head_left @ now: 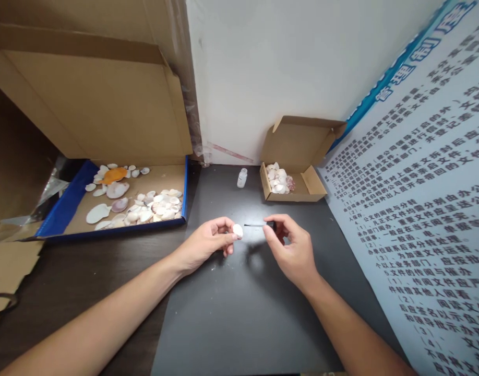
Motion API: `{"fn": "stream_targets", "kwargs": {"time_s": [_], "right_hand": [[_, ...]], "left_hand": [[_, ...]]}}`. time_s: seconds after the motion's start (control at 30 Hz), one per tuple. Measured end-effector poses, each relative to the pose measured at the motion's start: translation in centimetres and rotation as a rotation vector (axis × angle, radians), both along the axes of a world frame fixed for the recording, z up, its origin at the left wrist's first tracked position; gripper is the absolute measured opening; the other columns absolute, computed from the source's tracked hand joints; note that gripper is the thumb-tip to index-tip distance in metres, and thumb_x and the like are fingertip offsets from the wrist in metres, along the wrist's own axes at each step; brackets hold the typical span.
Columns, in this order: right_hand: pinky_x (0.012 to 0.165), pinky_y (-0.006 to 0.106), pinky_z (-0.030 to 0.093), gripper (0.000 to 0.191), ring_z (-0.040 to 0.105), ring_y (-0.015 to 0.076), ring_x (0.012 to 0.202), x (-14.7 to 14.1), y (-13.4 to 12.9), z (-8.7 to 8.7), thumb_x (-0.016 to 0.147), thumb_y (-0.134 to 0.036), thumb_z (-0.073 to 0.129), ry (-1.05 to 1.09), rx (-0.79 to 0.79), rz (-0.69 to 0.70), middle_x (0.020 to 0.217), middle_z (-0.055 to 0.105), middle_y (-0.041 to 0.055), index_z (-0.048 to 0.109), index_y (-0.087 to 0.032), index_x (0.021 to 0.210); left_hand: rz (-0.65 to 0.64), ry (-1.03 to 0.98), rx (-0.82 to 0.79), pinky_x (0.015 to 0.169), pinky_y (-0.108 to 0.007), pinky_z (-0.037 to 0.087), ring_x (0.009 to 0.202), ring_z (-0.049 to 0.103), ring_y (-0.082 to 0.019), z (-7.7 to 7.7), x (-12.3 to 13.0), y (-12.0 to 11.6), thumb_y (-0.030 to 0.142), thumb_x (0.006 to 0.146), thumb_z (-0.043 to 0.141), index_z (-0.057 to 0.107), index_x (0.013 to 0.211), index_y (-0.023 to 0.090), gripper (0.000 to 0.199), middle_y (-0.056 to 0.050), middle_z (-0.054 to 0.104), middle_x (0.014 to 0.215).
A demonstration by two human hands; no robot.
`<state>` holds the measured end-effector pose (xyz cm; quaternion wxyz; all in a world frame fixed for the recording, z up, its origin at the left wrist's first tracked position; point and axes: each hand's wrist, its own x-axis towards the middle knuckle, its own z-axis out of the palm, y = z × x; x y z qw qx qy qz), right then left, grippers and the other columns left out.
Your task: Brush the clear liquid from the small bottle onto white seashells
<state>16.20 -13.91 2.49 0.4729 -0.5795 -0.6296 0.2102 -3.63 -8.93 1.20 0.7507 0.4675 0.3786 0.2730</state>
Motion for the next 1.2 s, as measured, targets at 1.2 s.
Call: {"fn": "stream_targets", "kwargs": {"time_s": [1.2], "right_hand": [[0.055,0.023,0.046,0.007,0.052,0.0114,0.055,-0.38,-0.80,0.30,0.087,-0.021,0.062,0.021,0.065,0.085,0.063,0.055,-0.0045,0.064,-0.020,0.093]], "left_hand": [[0.081,0.151,0.296,0.057,-0.023,0.030,0.059,0.040,-0.008,0.00,0.02,-0.19,0.035,0.079,0.072,0.061,0.075,0.015,0.023,0.004,0.050,0.068]]}}
